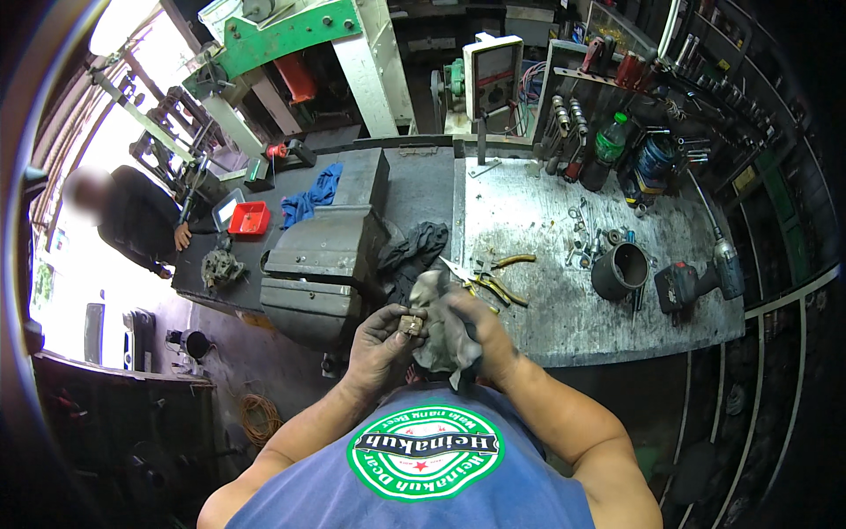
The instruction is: The person uses a hammer to tap a small metal component, then uses pliers to adjust a part on a mechanical assembly. They continue to manipulate the assembly with a screwdriver, making adjustments while another person observes.
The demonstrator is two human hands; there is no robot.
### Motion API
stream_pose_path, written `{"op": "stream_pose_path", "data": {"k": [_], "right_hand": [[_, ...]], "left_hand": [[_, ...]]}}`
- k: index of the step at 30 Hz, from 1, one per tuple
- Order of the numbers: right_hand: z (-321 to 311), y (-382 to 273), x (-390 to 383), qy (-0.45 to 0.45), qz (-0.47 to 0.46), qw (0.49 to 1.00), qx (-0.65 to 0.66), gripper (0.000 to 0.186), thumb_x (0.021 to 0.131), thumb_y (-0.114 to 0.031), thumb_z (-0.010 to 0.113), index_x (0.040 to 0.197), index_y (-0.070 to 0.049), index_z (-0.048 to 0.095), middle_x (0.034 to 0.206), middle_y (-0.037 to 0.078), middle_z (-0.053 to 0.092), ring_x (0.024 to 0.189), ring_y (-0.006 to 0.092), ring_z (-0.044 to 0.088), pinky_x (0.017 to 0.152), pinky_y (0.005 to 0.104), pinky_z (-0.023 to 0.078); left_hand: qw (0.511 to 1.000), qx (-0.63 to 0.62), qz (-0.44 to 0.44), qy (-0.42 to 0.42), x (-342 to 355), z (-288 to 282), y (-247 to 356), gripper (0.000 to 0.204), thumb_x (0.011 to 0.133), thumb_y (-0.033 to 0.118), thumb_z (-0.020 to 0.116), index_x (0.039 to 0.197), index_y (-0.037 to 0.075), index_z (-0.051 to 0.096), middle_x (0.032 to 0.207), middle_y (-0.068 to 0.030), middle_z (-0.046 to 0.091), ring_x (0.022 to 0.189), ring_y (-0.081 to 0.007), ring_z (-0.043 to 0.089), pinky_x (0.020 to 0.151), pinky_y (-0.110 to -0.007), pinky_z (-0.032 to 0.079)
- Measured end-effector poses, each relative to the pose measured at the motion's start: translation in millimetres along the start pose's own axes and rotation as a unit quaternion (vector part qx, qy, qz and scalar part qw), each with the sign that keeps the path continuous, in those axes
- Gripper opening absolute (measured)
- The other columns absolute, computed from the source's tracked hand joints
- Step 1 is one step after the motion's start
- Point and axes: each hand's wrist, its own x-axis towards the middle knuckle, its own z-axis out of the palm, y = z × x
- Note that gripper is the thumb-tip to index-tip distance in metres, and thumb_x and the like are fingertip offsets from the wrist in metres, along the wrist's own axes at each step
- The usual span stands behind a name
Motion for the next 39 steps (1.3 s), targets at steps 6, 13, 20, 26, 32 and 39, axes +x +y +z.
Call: {"op": "stream_pose_path", "data": {"k": [6,13,20,26,32,39], "right_hand": [[-4.4,4.7,9.2,-0.006,-0.037,0.953,-0.3,0.043,0.111,-0.028,0.065,0.143,0.0,0.069,0.115,0.014,0.079,0.102,0.0179,0.076,0.088,0.0316,0.062],[-11.4,-0.6,5.5,-0.072,-0.023,0.997,0.0,0.059,0.108,-0.049,0.063,0.141,0.001,0.061,0.12,0.016,0.073,0.108,0.0286,0.076,0.087,0.041,0.065],[-22.2,2.4,5.6,-0.086,-0.032,0.921,-0.379,0.055,0.11,-0.017,0.062,0.161,0.001,0.052,0.136,0.014,0.074,0.123,0.0208,0.071,0.109,0.0347,0.056],[-35.2,-18.3,1.6,-0.036,-0.009,0.992,-0.121,0.061,0.104,-0.019,0.056,0.161,0.002,0.051,0.144,0.018,0.07,0.128,0.0303,0.072,0.115,0.0451,0.055],[-7.2,1.5,0.1,-0.032,-0.159,0.813,-0.559,0.058,0.11,-0.037,0.066,0.155,-0.002,0.061,0.144,0.019,0.07,0.126,0.0294,0.071,0.111,0.0394,0.055],[-47.9,-4.2,1.6,-0.006,-0.019,0.979,-0.202,0.05,0.103,-0.008,0.055,0.152,0.001,0.062,0.138,0.012,0.075,0.116,0.0205,0.075,0.099,0.0323,0.062]], "left_hand": [[0.999,0.031,0.015,-0.007,2.3,1.9,0.2,0.046,0.104,0.015,0.082,0.144,0.001,0.065,0.138,-0.0104,0.074,0.124,-0.0172,0.071,0.109,-0.035,0.057],[0.999,-0.038,-0.033,-0.007,4.0,5.2,-0.7,0.043,0.103,0.014,0.081,0.141,0.002,0.064,0.138,-0.0142,0.074,0.119,-0.0186,0.073,0.108,-0.036,0.06],[0.998,0.032,-0.057,0.003,5.8,-0.1,-2.4,0.049,0.105,0.017,0.081,0.146,-0.001,0.061,0.131,-0.0106,0.076,0.118,-0.0178,0.073,0.106,-0.033,0.059],[0.996,-0.056,-0.068,-0.02,0.3,1.2,-6.3,0.049,0.104,0.017,0.081,0.146,0.003,0.061,0.14,-0.0165,0.073,0.12,-0.0222,0.075,0.109,-0.038,0.061],[0.998,0.036,-0.042,0.001,7.9,1.7,-6.9,0.049,0.102,0.017,0.082,0.145,0.003,0.063,0.137,-0.0148,0.074,0.118,-0.0209,0.075,0.102,-0.036,0.062],[0.996,-0.042,-0.082,0.013,3.4,5.7,2.2,0.05,0.103,0.017,0.082,0.144,0.001,0.06,0.137,-0.0177,0.074,0.118,-0.0223,0.075,0.105,-0.037,0.061]]}}
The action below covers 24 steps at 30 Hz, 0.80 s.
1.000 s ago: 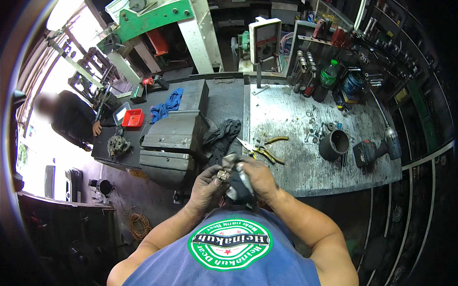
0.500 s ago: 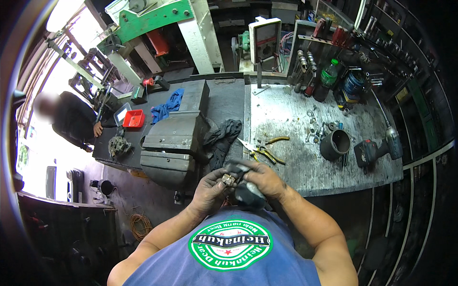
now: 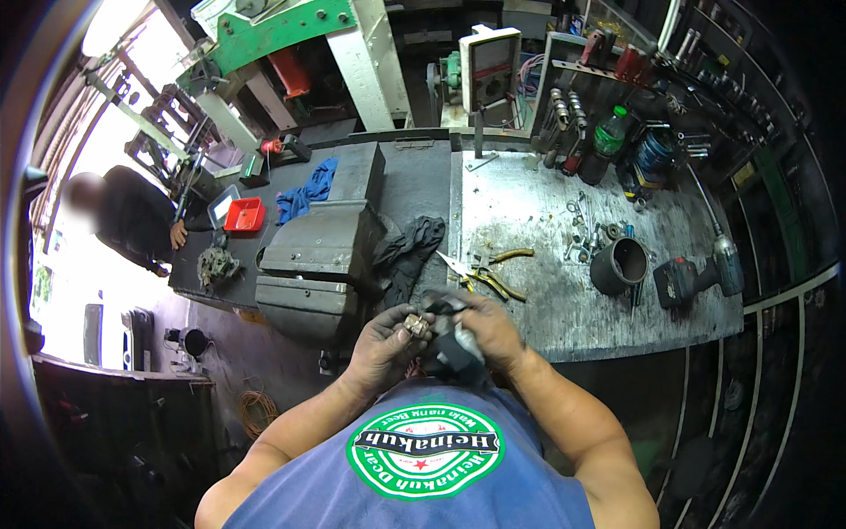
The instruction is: The person uses a hammer to tap a small metal component, then uses pliers to adjust a part on a mechanical assembly. They continue to manipulate the assembly with a screwdriver, making adjustments while another person observes.
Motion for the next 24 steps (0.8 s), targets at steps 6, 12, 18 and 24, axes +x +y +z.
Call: {"op": "stream_pose_path", "data": {"k": [6,12,18,24], "right_hand": [[-14.3,-9.7,7.5,0.23,-0.013,0.96,0.161,0.034,0.11,-0.031,0.057,0.114,-0.003,0.074,0.097,0.008,0.079,0.084,0.0205,0.077,0.08,0.0345,0.065],[35.3,-6.1,10.0,0.012,-0.276,0.816,-0.508,0.04,0.111,-0.01,0.057,0.148,0.003,0.065,0.107,0.012,0.077,0.093,0.0245,0.077,0.094,0.0325,0.062],[7.8,-13.0,13.0,0.108,0.023,0.99,0.093,0.037,0.111,-0.022,0.057,0.134,0.003,0.07,0.105,0.009,0.078,0.088,0.0166,0.076,0.08,0.0304,0.062],[25.7,6.5,15.2,0.002,-0.12,0.955,-0.27,0.034,0.112,-0.022,0.065,0.139,-0.001,0.069,0.117,0.013,0.076,0.108,0.0256,0.074,0.097,0.0411,0.06]], "left_hand": [[0.999,-0.014,0.001,0.052,4.2,-2.2,2.6,0.05,0.103,0.013,0.081,0.145,0.0,0.057,0.137,-0.0202,0.074,0.117,-0.0247,0.076,0.104,-0.037,0.062],[0.999,0.028,-0.015,0.042,10.2,-1.2,-3.0,0.05,0.101,0.017,0.084,0.141,0.0,0.061,0.132,-0.0167,0.075,0.114,-0.023,0.076,0.099,-0.035,0.064],[0.998,-0.008,-0.008,0.069,9.3,-5.5,9.5,0.052,0.1,0.018,0.086,0.141,-0.003,0.062,0.131,-0.0151,0.075,0.116,-0.0209,0.074,0.104,-0.036,0.06],[0.949,0.288,0.023,0.124,14.2,-4.9,10.5,0.05,0.103,0.014,0.079,0.144,-0.009,0.064,0.136,-0.0155,0.073,0.124,-0.021,0.07,0.109,-0.034,0.055]]}}
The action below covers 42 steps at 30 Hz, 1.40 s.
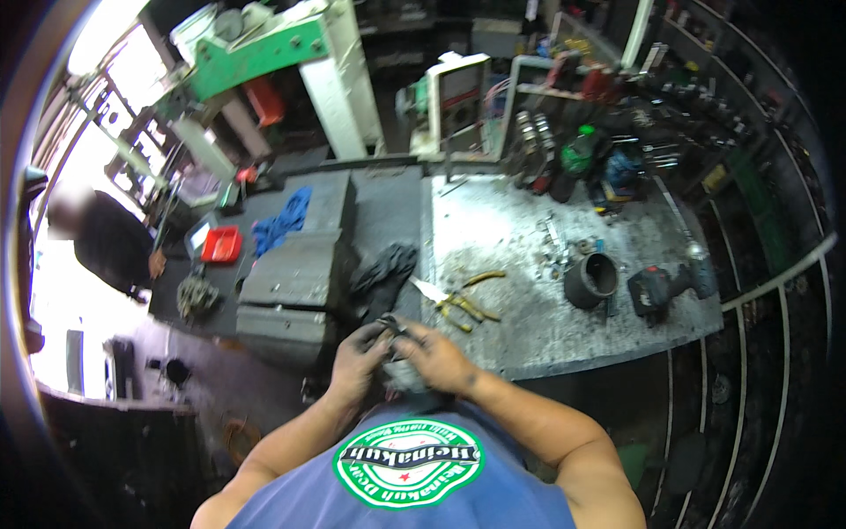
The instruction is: The person uses a hammer to tap a small metal component, then uses pliers to adjust a part on a mechanical assembly. They continue to manipulate the assembly with a screwdriver, making adjustments while another person observes.
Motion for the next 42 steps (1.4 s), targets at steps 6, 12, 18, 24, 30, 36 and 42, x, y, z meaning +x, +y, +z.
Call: {"op": "stream_pose_path", "data": {"k": [6,12,18,24,30,36,42], "right_hand": [[-23.5,15.3,26.7,0.221,-0.155,0.932,-0.242,0.051,0.103,-0.01,0.069,0.152,-0.002,0.06,0.137,0.027,0.067,0.127,0.0426,0.068,0.108,0.0487,0.055],[-56.4,35.7,69.4,-0.058,0.06,0.866,-0.494,0.083,0.104,-0.039,0.075,0.172,-0.01,0.037,0.173,0.03,0.038,0.155,0.0501,0.046,0.13,0.0521,0.04],[-234.5,-6.6,99.5,0.197,-0.054,0.902,-0.379,0.043,0.103,-0.024,0.076,0.141,-0.004,0.073,0.127,0.021,0.08,0.117,0.0354,0.077,0.102,0.0453,0.061],[-482.0,-106.4,118.0,0.637,-0.159,0.685,-0.315,0.034,0.101,-0.017,0.073,0.131,-0.002,0.076,0.127,0.025,0.078,0.118,0.0423,0.075,0.105,0.0453,0.059],[-612.6,-116.8,128.9,0.576,-0.052,0.764,-0.288,0.045,0.107,-0.021,0.069,0.147,-0.002,0.069,0.14,0.026,0.074,0.13,0.0426,0.071,0.112,0.0452,0.055],[-627.2,-115.0,131.8,0.53,-0.018,0.848,-0.016,0.033,0.108,-0.017,0.072,0.137,-0.003,0.067,0.107,0.011,0.075,0.077,0.0184,0.073,0.061,0.0324,0.064],[-621.2,-128.2,115.5,0.454,-0.018,0.881,0.128,0.028,0.106,-0.017,0.073,0.132,-0.009,0.067,0.114,0.01,0.074,0.093,0.0254,0.074,0.081,0.0458,0.066]], "left_hand": [[0.981,-0.188,0.047,0.014,-7.1,-11.7,8.3,0.047,0.107,0.02,0.077,0.143,-0.003,0.059,0.127,-0.0156,0.073,0.114,-0.0261,0.074,0.098,-0.043,0.062],[0.987,-0.148,0.048,0.037,-21.6,-8.9,0.3,0.06,0.102,0.028,0.084,0.148,0.002,0.056,0.122,-0.0124,0.073,0.106,-0.0243,0.074,0.092,-0.043,0.064],[0.992,-0.05,0.049,0.107,-36.7,-13.4,-14.3,0.046,0.1,0.015,0.082,0.138,0.004,0.058,0.116,-0.0103,0.074,0.101,-0.0191,0.074,0.089,-0.034,0.064],[0.993,0.007,0.045,0.108,-46.9,0.8,-27.6,0.023,0.105,0.01,0.076,0.125,0.0,0.071,0.115,-0.0082,0.077,0.096,-0.0146,0.071,0.085,-0.027,0.059],[0.991,0.011,0.016,0.13,-48.9,32.4,-30.6,0.027,0.105,0.012,0.076,0.129,0.001,0.07,0.12,-0.0096,0.075,0.106,-0.0172,0.072,0.09,-0.03,0.061],[0.99,0.011,-0.008,0.143,-46.3,56.8,-37.0,0.028,0.106,0.012,0.076,0.13,0.0,0.069,0.121,-0.0097,0.075,0.107,-0.0178,0.072,0.091,-0.031,0.062],[0.991,-0.026,0.004,0.129,-40.0,70.6,-36.2,0.026,0.106,0.012,0.076,0.128,0.0,0.07,0.118,-0.0089,0.074,0.103,-0.0162,0.072,0.087,-0.029,0.061]]}}
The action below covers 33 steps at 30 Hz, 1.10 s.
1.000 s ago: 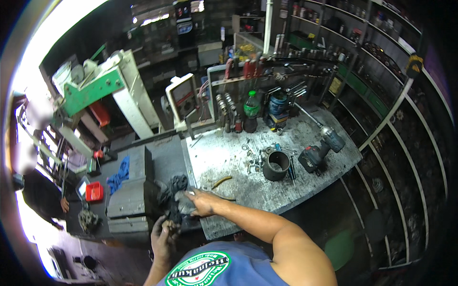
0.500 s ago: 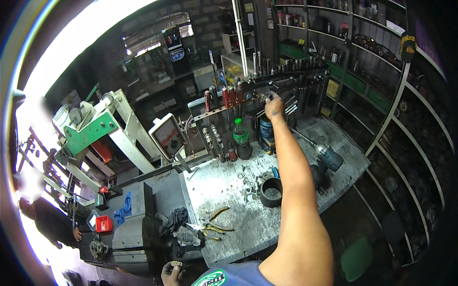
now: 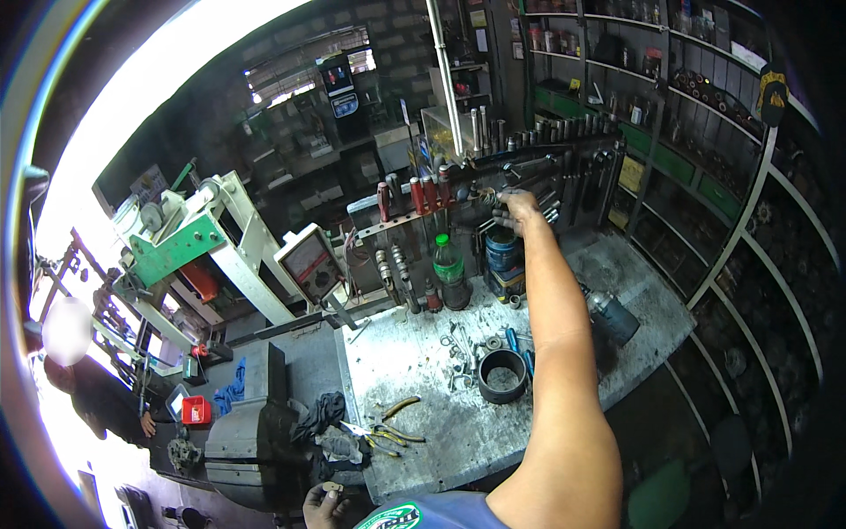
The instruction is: The person uses a hammer to tap a small metal component, then uses pliers to adjust a part on a mechanical assembly. They continue to manipulate the assembly with a screwdriver, making adjustments while another person observes.
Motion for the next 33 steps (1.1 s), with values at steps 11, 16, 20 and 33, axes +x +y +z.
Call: {"op": "stream_pose_path", "data": {"k": [11,16,20,33], "right_hand": [[5.7,4.8,22.8,0.093,-0.259,0.956,-0.098,0.026,0.095,-0.019,0.072,0.108,0.001,0.083,0.1,0.006,0.082,0.094,0.0157,0.072,0.088,0.0349,0.056],[-0.7,4.0,19.3,0.073,-0.279,0.94,-0.183,0.026,0.098,-0.022,0.074,0.109,0.0,0.083,0.098,0.007,0.081,0.092,0.0162,0.072,0.085,0.0352,0.056],[5.1,-6.3,-1.3,0.101,-0.36,0.87,-0.322,0.027,0.105,-0.014,0.064,0.124,-0.001,0.079,0.118,0.021,0.081,0.109,0.0346,0.077,0.098,0.0413,0.057],[29.5,-27.7,-29.0,0.166,-0.461,0.779,-0.393,0.019,0.106,-0.016,0.071,0.118,-0.002,0.074,0.109,0.025,0.078,0.105,0.046,0.074,0.092,0.0505,0.057]], "left_hand": [[1.0,-0.007,-0.01,-0.003,-5.2,14.2,9.2,0.021,0.106,0.012,0.075,0.125,0.002,0.071,0.113,-0.0056,0.073,0.095,-0.0138,0.07,0.081,-0.026,0.058],[0.999,-0.03,-0.028,0.026,-16.7,7.7,1.6,0.024,0.106,0.011,0.075,0.128,0.003,0.071,0.118,-0.0065,0.075,0.106,-0.0161,0.073,0.093,-0.033,0.063],[0.998,-0.03,-0.034,0.036,-22.4,4.1,-4.4,0.024,0.106,0.012,0.075,0.128,0.005,0.072,0.119,-0.0047,0.075,0.11,-0.0153,0.072,0.093,-0.032,0.062],[0.998,-0.046,-0.03,0.02,-23.8,0.5,-6.1,0.026,0.106,0.015,0.076,0.13,0.006,0.071,0.121,-0.0038,0.074,0.11,-0.014,0.07,0.094,-0.032,0.06]]}}
